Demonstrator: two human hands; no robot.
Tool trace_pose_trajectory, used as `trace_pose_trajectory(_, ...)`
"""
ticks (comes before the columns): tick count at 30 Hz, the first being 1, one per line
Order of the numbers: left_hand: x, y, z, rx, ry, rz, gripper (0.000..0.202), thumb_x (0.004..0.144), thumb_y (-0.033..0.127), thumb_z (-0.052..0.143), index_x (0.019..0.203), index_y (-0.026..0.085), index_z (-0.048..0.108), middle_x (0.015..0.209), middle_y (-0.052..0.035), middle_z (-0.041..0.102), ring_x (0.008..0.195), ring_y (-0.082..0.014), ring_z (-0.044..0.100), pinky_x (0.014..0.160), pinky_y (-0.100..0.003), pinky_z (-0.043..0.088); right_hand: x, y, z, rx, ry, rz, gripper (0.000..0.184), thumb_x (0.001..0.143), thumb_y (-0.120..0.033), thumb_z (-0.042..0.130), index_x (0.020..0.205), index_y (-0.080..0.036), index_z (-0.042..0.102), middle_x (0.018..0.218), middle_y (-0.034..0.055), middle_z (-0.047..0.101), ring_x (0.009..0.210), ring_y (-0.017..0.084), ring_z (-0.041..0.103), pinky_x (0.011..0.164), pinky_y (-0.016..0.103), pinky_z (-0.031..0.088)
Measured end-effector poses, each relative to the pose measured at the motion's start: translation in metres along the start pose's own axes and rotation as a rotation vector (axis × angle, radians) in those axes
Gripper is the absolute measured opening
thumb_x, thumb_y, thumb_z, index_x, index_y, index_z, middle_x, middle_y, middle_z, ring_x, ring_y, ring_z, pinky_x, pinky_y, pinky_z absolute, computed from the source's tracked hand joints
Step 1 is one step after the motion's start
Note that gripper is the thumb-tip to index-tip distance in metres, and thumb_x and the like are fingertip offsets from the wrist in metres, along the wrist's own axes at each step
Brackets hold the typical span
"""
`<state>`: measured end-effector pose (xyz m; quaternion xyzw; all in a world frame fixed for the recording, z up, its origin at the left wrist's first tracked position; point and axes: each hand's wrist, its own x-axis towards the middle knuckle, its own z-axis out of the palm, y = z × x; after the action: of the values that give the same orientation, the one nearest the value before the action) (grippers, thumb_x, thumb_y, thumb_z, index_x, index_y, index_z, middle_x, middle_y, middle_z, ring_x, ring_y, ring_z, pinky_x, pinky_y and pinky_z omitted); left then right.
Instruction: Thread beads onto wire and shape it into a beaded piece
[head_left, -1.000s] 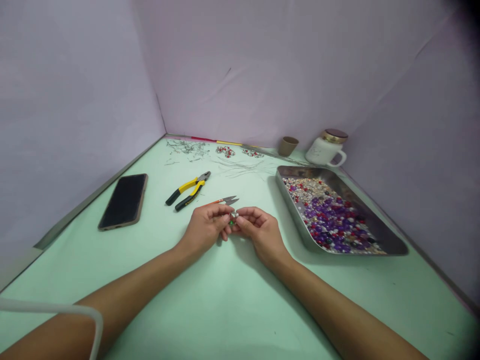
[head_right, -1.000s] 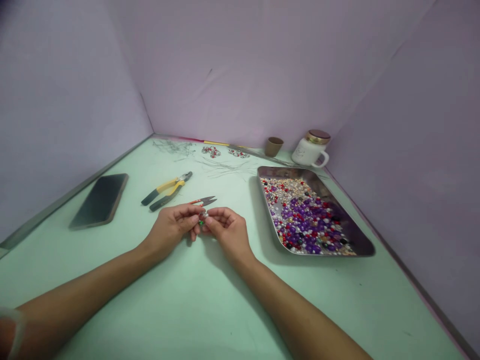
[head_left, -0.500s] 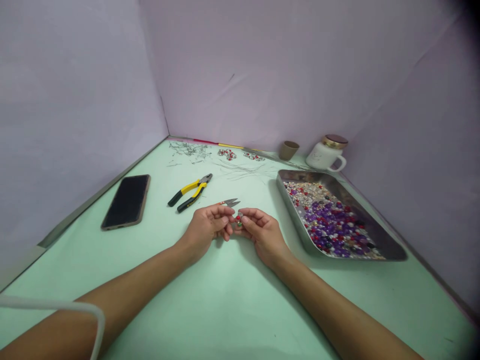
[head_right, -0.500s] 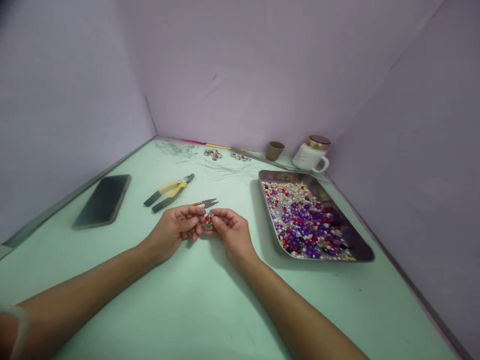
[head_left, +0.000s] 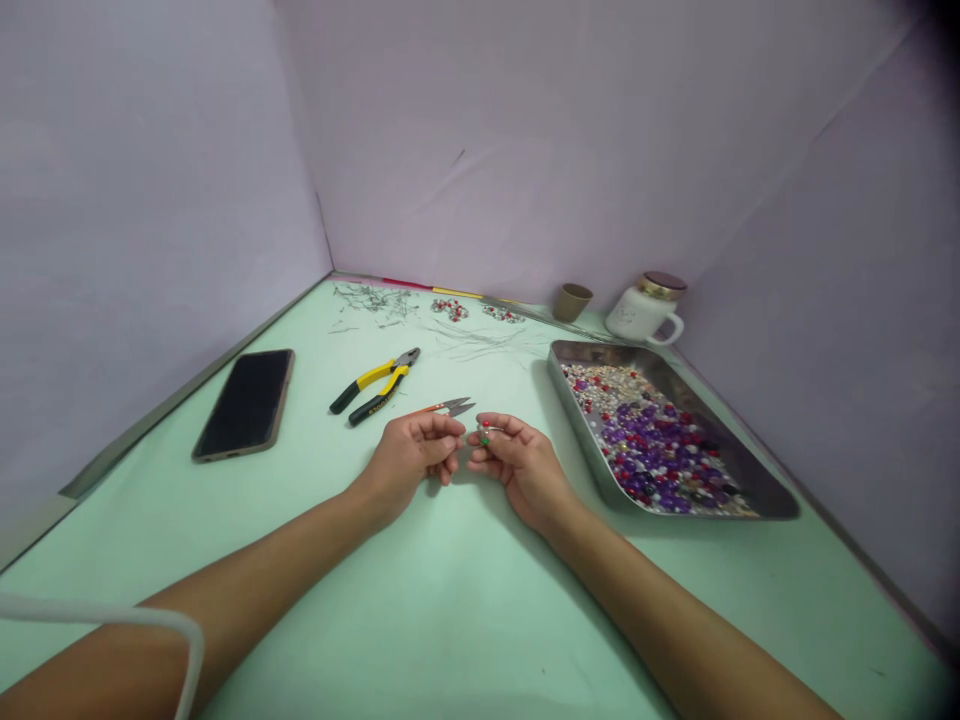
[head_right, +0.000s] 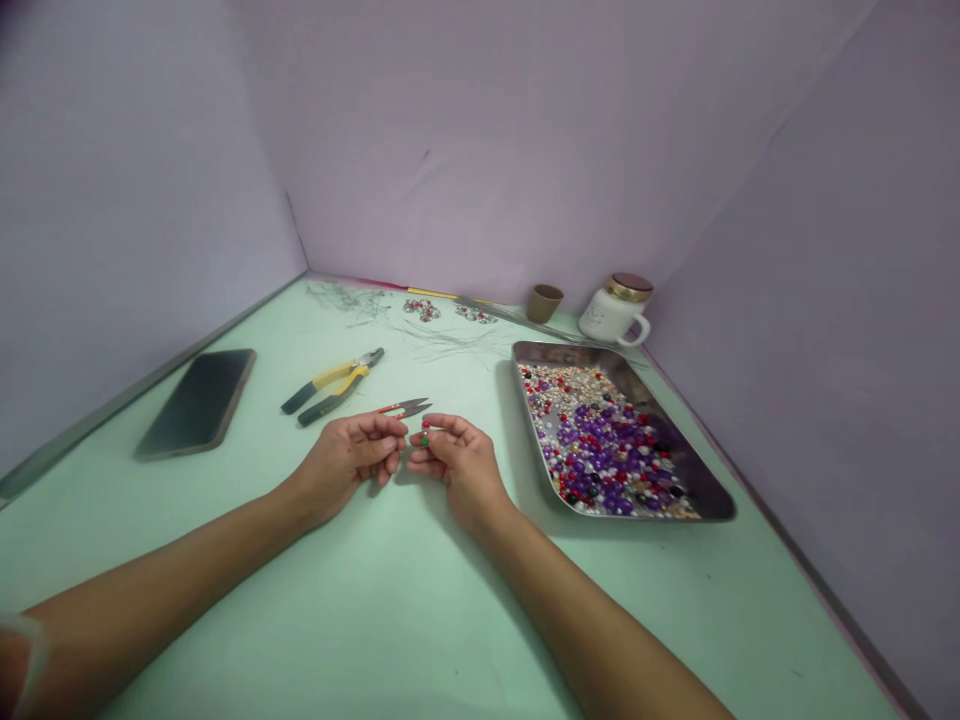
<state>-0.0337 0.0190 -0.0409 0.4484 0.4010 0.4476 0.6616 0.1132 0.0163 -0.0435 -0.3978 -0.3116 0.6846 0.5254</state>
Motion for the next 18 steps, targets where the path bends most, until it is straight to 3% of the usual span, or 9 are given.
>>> trace_pose_trajectory(6,-0.0008,0.0011,0.0006,0.026,0.000,-0.008,0.013,0.067,0.016,0.059,0.079,0.012,0.057,0.068,-0.0013,0.056,0.048,-0.0078,0.052,0.041,-0.020,0.040,-0.0009,-0.0029,0.0043,0.005,0.084,0.028,0.022,0.062,-0.008,0.053,0.083,-0.013,0.057,0.054,-0.0015,0.058,0.041,0.008,0.052,0.049,0.024,0.053)
trace_pose_trajectory(18,-0.0005,-0.0007,-0.0006,0.084,-0.008,-0.009,0.011,0.069,0.015,0.057,0.079,0.012,0.057,0.066,-0.0012,0.056,0.048,-0.0077,0.052,0.041,-0.020,0.040,0.0031,-0.0084,-0.0009,0.169,0.063,0.088,0.015,0.065,-0.007,0.051,0.078,-0.014,0.051,0.058,0.0006,0.060,0.042,0.008,0.054,0.047,0.020,0.053)
